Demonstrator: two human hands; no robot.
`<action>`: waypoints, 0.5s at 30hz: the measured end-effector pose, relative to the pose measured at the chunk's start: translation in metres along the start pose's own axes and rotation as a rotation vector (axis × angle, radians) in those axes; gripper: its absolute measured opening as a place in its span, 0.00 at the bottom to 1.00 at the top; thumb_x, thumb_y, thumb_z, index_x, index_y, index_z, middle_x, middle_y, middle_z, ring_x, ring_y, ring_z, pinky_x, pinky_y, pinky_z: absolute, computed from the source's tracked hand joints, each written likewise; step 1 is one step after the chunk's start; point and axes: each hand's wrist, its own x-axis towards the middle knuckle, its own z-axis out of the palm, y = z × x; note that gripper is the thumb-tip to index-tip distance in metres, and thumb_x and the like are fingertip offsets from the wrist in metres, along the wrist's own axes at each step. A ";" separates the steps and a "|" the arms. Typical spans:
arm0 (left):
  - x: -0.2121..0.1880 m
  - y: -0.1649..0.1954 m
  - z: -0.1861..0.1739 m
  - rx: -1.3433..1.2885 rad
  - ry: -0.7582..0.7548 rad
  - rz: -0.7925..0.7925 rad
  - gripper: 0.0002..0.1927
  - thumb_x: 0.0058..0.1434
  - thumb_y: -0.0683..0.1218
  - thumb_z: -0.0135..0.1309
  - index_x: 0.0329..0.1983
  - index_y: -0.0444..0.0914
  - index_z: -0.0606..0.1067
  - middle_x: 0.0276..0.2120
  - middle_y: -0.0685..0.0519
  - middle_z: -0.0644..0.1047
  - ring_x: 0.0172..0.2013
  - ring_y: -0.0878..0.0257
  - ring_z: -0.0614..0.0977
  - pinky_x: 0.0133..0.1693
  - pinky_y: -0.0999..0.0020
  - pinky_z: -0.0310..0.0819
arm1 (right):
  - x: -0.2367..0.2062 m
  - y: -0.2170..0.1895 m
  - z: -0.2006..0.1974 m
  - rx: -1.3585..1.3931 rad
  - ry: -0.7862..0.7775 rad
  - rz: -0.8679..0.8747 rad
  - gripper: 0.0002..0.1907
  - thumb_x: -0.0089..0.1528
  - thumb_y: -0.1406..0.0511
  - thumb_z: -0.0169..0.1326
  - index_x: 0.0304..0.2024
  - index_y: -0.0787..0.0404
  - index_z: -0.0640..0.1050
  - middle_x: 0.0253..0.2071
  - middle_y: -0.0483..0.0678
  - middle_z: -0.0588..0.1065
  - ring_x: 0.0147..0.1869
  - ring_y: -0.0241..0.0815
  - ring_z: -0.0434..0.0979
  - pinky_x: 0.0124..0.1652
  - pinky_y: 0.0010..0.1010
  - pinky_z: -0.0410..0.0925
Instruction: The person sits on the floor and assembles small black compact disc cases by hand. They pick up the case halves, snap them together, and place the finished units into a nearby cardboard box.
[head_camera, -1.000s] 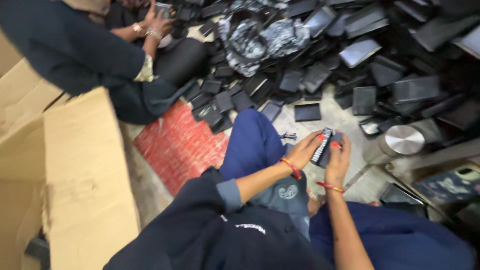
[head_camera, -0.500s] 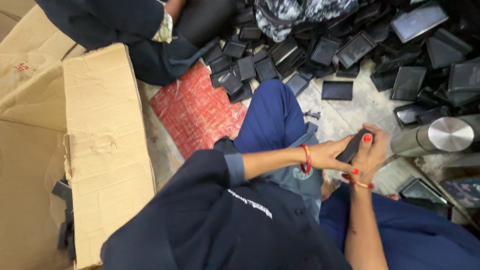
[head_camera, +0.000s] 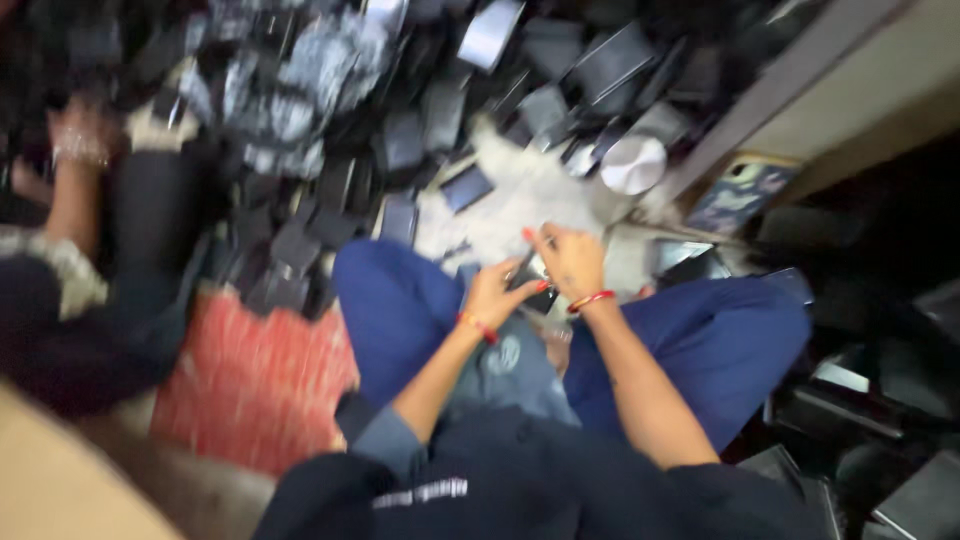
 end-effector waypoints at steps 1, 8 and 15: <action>0.010 -0.011 0.001 -0.020 0.072 0.083 0.29 0.58 0.51 0.70 0.57 0.32 0.75 0.47 0.44 0.82 0.50 0.63 0.82 0.51 0.66 0.76 | 0.004 0.005 0.002 0.113 -0.001 0.035 0.21 0.66 0.49 0.54 0.33 0.59 0.80 0.21 0.56 0.75 0.27 0.56 0.77 0.30 0.44 0.66; 0.078 -0.052 -0.047 -0.011 0.128 0.076 0.32 0.56 0.53 0.64 0.64 0.40 0.72 0.60 0.46 0.76 0.60 0.54 0.77 0.51 0.62 0.76 | 0.012 0.059 0.047 0.052 -0.045 0.065 0.21 0.66 0.51 0.54 0.54 0.56 0.75 0.33 0.59 0.79 0.37 0.60 0.80 0.37 0.49 0.70; 0.108 -0.022 -0.158 0.598 0.401 0.297 0.31 0.55 0.58 0.67 0.60 0.46 0.75 0.61 0.44 0.72 0.65 0.45 0.70 0.66 0.47 0.66 | 0.005 0.065 0.060 -0.267 -0.238 0.074 0.22 0.59 0.56 0.58 0.56 0.50 0.75 0.53 0.55 0.74 0.59 0.58 0.74 0.52 0.47 0.71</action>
